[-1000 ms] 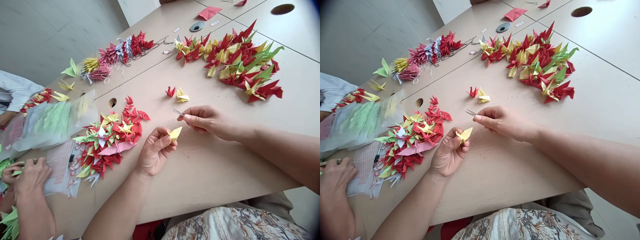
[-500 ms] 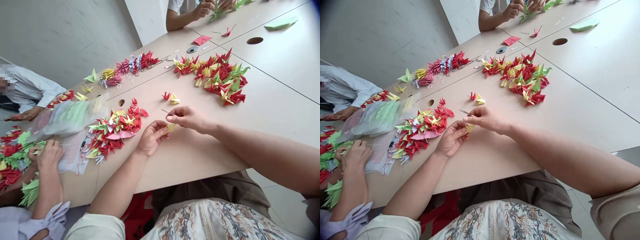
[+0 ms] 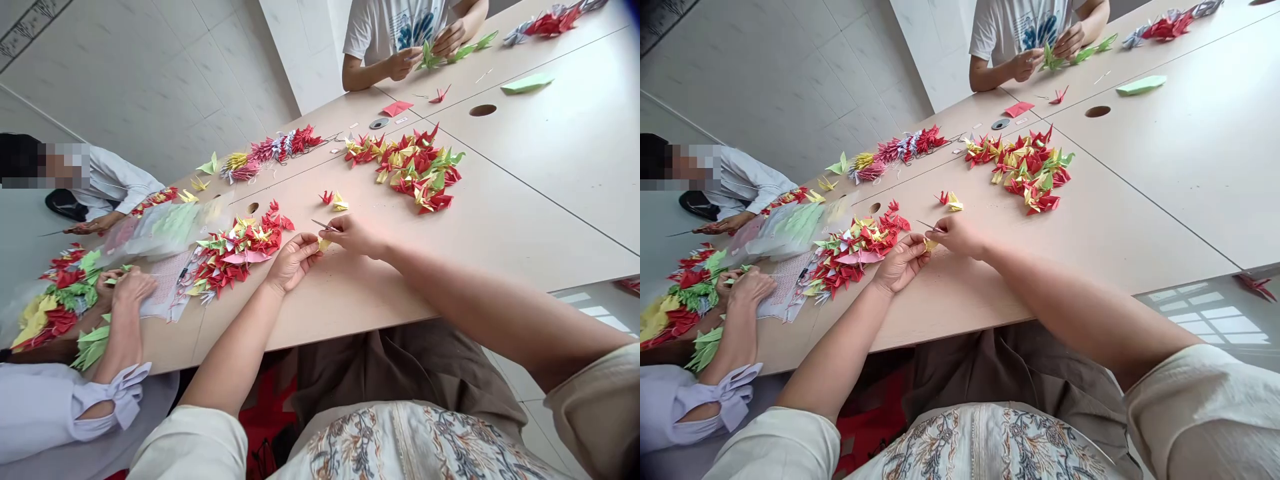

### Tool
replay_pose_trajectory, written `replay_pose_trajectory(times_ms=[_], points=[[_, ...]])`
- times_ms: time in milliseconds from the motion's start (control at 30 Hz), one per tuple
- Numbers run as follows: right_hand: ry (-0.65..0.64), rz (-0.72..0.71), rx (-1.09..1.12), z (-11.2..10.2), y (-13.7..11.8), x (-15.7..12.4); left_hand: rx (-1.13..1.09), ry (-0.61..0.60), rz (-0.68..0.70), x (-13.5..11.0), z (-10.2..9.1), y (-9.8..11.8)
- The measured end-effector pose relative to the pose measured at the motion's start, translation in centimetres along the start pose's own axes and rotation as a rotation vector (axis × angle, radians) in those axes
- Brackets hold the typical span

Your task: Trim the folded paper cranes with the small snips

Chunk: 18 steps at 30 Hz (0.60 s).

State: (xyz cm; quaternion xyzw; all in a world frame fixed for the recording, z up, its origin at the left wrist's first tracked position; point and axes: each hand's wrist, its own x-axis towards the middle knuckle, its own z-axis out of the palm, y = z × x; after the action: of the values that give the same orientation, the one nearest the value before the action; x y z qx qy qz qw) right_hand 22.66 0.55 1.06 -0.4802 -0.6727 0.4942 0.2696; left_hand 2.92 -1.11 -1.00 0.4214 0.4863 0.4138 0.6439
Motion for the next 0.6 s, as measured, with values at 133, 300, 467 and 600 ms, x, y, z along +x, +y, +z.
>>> replay_pose_trajectory(times_ms=[133, 300, 467, 600], points=[[0.013, 0.003, -0.046, 0.4, 0.6, 0.2, 0.045, 0.027, 0.002, 0.0, 0.2, 0.1], [0.007, -0.020, -0.102, 0.7, 0.9, 0.2, 0.073, 0.084, 0.049, -0.2, 0.9, 0.0], [-0.020, -0.046, -0.148, 0.3, 1.1, 0.3, 0.075, 0.152, 0.113, -0.6, 1.8, -0.4], [-0.092, -0.085, -0.155, -0.7, 1.5, 0.4, 0.057, 0.175, 0.161, -0.9, 2.5, -0.6]])
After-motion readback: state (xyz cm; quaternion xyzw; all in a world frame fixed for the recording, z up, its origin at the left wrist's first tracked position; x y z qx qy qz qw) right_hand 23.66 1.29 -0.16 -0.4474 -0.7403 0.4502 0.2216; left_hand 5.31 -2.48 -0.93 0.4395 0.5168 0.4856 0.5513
